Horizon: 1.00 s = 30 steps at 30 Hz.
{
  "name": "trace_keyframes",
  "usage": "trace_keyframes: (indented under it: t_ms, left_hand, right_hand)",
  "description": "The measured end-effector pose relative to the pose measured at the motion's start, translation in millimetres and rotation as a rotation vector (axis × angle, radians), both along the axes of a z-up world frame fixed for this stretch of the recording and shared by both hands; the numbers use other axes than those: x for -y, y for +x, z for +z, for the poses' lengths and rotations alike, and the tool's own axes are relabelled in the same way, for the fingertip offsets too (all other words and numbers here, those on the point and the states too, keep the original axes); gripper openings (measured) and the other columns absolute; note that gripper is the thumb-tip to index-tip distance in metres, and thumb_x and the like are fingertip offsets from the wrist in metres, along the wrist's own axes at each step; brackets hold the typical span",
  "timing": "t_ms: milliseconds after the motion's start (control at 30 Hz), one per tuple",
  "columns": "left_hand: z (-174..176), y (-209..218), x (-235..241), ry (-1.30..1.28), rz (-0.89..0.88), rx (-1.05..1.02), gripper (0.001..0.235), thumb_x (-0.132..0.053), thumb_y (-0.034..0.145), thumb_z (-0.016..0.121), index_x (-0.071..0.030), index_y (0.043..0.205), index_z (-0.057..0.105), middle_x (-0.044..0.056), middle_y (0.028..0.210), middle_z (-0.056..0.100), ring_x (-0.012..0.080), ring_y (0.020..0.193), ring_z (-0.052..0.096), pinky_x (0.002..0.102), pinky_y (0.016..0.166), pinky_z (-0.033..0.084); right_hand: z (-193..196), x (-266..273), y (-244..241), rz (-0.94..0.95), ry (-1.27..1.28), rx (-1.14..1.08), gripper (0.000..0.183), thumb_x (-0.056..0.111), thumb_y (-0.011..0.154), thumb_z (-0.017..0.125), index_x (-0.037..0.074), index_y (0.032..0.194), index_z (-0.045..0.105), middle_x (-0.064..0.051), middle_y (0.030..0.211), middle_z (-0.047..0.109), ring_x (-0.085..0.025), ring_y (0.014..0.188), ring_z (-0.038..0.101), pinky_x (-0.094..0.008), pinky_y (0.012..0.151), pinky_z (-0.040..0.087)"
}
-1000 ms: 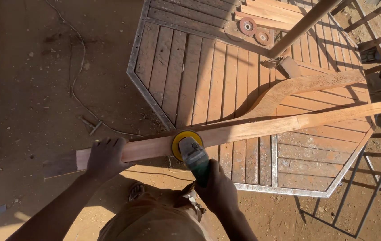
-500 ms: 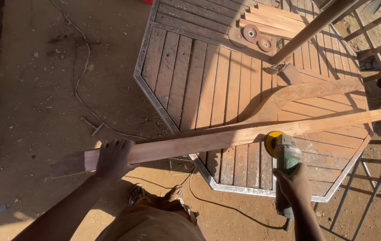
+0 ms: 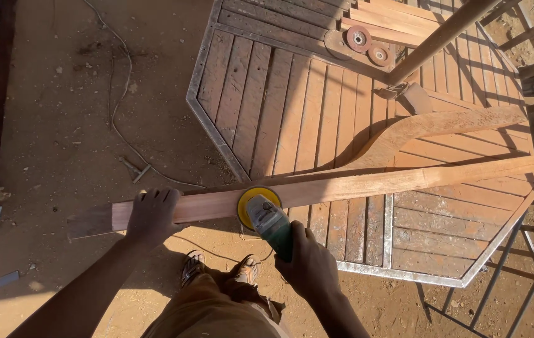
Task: Sanding the edges and surface of a curved wooden plank using a handheld angle grinder.
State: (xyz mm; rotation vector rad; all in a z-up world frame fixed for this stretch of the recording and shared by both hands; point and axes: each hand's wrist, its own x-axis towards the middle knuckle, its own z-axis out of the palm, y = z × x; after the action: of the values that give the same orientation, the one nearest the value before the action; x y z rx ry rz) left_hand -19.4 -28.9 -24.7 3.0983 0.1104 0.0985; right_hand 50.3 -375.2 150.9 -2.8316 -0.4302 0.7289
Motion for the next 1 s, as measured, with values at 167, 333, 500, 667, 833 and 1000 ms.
trace_keyframes:
  t_ms: [167, 333, 500, 667, 833, 1000]
  left_hand:
    - [-12, 0, -1, -0.012, 0.030, 0.013, 0.086, -0.061, 0.050, 0.096, -0.019, 0.114, 0.057, 0.005, 0.104, 0.065, 0.0318, 0.095, 0.061, 0.049, 0.084, 0.048]
    - [-12, 0, 3, -0.024, -0.003, 0.036, 0.088, -0.066, 0.052, 0.096, -0.018, 0.113, 0.054, 0.006, 0.104, 0.063, 0.0315, 0.097, 0.061, 0.048, 0.080, 0.050]
    - [33, 8, -14, -0.443, 0.023, -0.228, 0.067, -0.070, 0.077, 0.077, -0.015, 0.112, 0.061, 0.012, 0.102, 0.072, 0.0383, 0.098, 0.066, 0.052, 0.086, 0.045]
    - [59, -8, -73, -0.897, 0.594, -0.279, 0.070, -0.063, 0.102, 0.028, -0.009, 0.113, 0.070, 0.014, 0.112, 0.077, 0.0319, 0.094, 0.070, 0.050, 0.082, 0.049]
    - [3, -32, -110, -1.250, 0.871, -0.168, 0.092, -0.067, 0.101, 0.007, -0.007, 0.102, 0.078, 0.014, 0.104, 0.080, 0.0311, 0.092, 0.069, 0.047, 0.081, 0.042]
    - [-14, -56, -112, -1.992, 1.191, -0.083, 0.098, -0.072, 0.100, 0.010, 0.002, 0.127, 0.068, 0.021, 0.122, 0.074, 0.0373, 0.107, 0.071, 0.050, 0.090, 0.059]
  right_hand:
    - [14, 53, 52, -0.346, -0.034, -0.001, 0.050, 0.034, 0.081, 0.072, 0.012, 0.116, 0.043, -0.020, 0.108, 0.072, -0.051, 0.086, 0.069, -0.059, 0.069, 0.050]
    - [16, 141, 107, -0.730, -0.030, 0.098, 0.063, 0.043, 0.084, 0.074, 0.007, 0.126, 0.044, -0.026, 0.114, 0.071, -0.047, 0.096, 0.069, -0.058, 0.079, 0.052]
    - [24, 138, 103, -0.826, 0.065, 0.154, 0.065, 0.040, 0.080, 0.073, 0.002, 0.126, 0.046, -0.024, 0.112, 0.065, -0.044, 0.101, 0.063, -0.056, 0.084, 0.047]
    - [-5, 46, 48, -0.686, 0.094, 0.137, 0.067, 0.037, 0.079, 0.077, 0.003, 0.124, 0.040, -0.028, 0.109, 0.068, -0.051, 0.093, 0.066, -0.059, 0.076, 0.049]
    - [-9, -76, -28, -0.562, 0.091, 0.019, 0.068, 0.036, 0.077, 0.078, 0.011, 0.128, 0.043, -0.022, 0.116, 0.071, -0.050, 0.096, 0.069, -0.060, 0.078, 0.051]
    - [-25, -164, -88, -0.252, 0.113, -0.063, 0.068, 0.033, 0.076, 0.076, 0.019, 0.133, 0.041, -0.013, 0.127, 0.064, -0.050, 0.091, 0.069, -0.064, 0.067, 0.052]
